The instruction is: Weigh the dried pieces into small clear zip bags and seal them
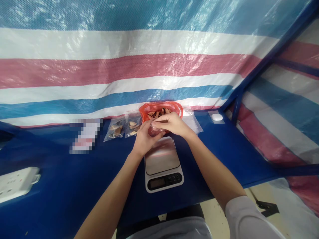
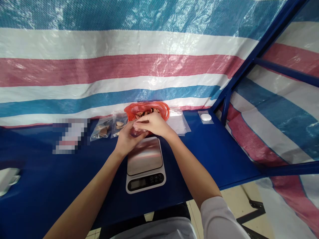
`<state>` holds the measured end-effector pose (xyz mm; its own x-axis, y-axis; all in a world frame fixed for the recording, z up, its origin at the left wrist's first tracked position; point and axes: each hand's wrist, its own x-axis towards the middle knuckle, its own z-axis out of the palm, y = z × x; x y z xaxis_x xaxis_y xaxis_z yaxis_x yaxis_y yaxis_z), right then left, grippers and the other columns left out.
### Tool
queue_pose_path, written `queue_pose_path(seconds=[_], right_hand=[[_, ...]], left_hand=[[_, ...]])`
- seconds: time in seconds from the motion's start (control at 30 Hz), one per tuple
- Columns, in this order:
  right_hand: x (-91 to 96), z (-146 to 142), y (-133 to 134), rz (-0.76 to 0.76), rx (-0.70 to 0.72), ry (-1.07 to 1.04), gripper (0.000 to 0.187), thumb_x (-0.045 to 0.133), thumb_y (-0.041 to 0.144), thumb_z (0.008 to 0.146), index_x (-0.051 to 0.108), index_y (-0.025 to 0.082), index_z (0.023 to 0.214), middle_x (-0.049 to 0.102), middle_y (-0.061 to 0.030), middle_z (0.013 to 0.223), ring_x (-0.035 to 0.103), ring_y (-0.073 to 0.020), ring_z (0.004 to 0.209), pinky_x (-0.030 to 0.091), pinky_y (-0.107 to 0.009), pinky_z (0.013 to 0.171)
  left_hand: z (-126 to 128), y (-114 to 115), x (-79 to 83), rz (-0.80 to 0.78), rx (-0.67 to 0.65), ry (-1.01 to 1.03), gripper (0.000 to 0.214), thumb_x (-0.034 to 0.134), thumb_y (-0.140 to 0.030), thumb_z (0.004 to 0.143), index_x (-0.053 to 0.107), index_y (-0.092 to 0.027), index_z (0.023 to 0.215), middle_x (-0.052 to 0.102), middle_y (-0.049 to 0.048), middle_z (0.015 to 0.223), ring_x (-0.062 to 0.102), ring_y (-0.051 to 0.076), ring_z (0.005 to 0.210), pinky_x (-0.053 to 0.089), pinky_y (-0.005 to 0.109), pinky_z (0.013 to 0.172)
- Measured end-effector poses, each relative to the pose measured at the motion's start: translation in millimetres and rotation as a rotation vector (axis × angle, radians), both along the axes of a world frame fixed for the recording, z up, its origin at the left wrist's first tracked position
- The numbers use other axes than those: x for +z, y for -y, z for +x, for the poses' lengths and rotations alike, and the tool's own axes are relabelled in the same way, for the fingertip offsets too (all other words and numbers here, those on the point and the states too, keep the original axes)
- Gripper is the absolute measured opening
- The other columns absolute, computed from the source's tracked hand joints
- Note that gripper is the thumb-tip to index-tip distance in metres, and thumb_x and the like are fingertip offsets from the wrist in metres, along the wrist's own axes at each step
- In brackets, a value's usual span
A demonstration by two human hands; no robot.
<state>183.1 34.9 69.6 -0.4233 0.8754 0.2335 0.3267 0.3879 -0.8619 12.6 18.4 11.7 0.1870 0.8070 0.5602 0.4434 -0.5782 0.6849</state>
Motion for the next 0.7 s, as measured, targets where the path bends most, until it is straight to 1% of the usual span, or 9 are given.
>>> queue_pose_path(seconds=[0.07, 0.13, 0.2, 0.27, 0.37, 0.53, 0.6, 0.7], right_hand=[[0.5, 3, -1, -0.01, 0.004, -0.032, 0.02, 0.071, 0.034, 0.086, 0.082, 0.018, 0.092, 0.079, -0.0048, 0.086, 0.07, -0.02, 0.086, 0.052, -0.035, 0.085], [-0.8, 9, -4, -0.005, 0.0, -0.072, 0.024, 0.072, 0.037, 0.085, 0.081, 0.018, 0.095, 0.079, -0.0048, 0.09, 0.071, -0.02, 0.087, 0.054, -0.033, 0.083], [-3.8, 16, -10, 0.008, -0.032, -0.092, 0.027, 0.071, 0.039, 0.085, 0.081, 0.018, 0.098, 0.079, -0.0048, 0.094, 0.072, -0.0203, 0.088, 0.055, -0.032, 0.083], [-7.9, 24, -17, 0.032, -0.085, -0.06, 0.027, 0.069, 0.041, 0.087, 0.081, 0.018, 0.097, 0.079, -0.0044, 0.094, 0.073, -0.0208, 0.088, 0.056, -0.032, 0.083], [-13.0, 33, -29, 0.093, -0.152, 0.072, 0.024, 0.065, 0.037, 0.091, 0.081, 0.02, 0.098, 0.08, -0.004, 0.094, 0.074, -0.0209, 0.088, 0.056, -0.031, 0.083], [-14.2, 36, -40, 0.193, -0.213, 0.348, 0.019, 0.066, 0.028, 0.09, 0.081, 0.025, 0.103, 0.08, -0.0036, 0.105, 0.074, -0.0226, 0.097, 0.053, -0.033, 0.09], [-12.4, 35, -41, 0.203, -0.21, 0.433, 0.02, 0.066, 0.027, 0.09, 0.08, 0.027, 0.105, 0.08, -0.0028, 0.105, 0.074, -0.0226, 0.097, 0.052, -0.034, 0.09], [-6.6, 33, -39, 0.194, -0.154, 0.547, 0.021, 0.067, 0.024, 0.09, 0.079, 0.026, 0.105, 0.079, -0.0028, 0.107, 0.073, -0.0221, 0.098, 0.05, -0.032, 0.09]], left_hand=[[1, 0, -1.9, -0.008, 0.018, 0.011, 0.048, 0.079, -0.04, 0.077, 0.066, -0.02, 0.119, 0.074, 0.0083, 0.111, 0.069, 0.026, 0.105, 0.055, 0.042, 0.095], [0, 0, -3.6, -0.008, 0.044, 0.014, 0.048, 0.079, -0.04, 0.077, 0.066, -0.02, 0.119, 0.074, 0.0085, 0.113, 0.069, 0.027, 0.107, 0.055, 0.043, 0.097], [-2, 1, -4.5, -0.005, 0.078, 0.021, 0.047, 0.078, -0.041, 0.078, 0.066, -0.02, 0.119, 0.074, 0.0088, 0.116, 0.069, 0.027, 0.109, 0.054, 0.043, 0.099], [-5, 1, -4.7, -0.017, 0.103, 0.04, 0.048, 0.078, -0.042, 0.078, 0.066, -0.02, 0.119, 0.074, 0.0089, 0.118, 0.069, 0.027, 0.111, 0.053, 0.044, 0.101], [-10, 3, -4.4, -0.057, 0.12, 0.088, 0.048, 0.078, -0.042, 0.078, 0.067, -0.02, 0.119, 0.075, 0.0087, 0.117, 0.07, 0.027, 0.11, 0.054, 0.043, 0.101], [-16, 7, -5.4, -0.077, 0.147, 0.15, 0.044, 0.077, -0.044, 0.078, 0.069, -0.018, 0.114, 0.075, 0.0095, 0.117, 0.07, 0.027, 0.11, 0.054, 0.043, 0.101], [-17, 7, -6.5, -0.08, 0.148, 0.158, 0.047, 0.077, -0.044, 0.079, 0.069, -0.018, 0.116, 0.074, 0.0098, 0.117, 0.07, 0.027, 0.11, 0.054, 0.043, 0.101], [-17, 7, -8.2, -0.07, 0.146, 0.15, 0.05, 0.077, -0.044, 0.078, 0.067, -0.018, 0.119, 0.074, 0.0099, 0.117, 0.071, 0.027, 0.109, 0.055, 0.043, 0.1]])
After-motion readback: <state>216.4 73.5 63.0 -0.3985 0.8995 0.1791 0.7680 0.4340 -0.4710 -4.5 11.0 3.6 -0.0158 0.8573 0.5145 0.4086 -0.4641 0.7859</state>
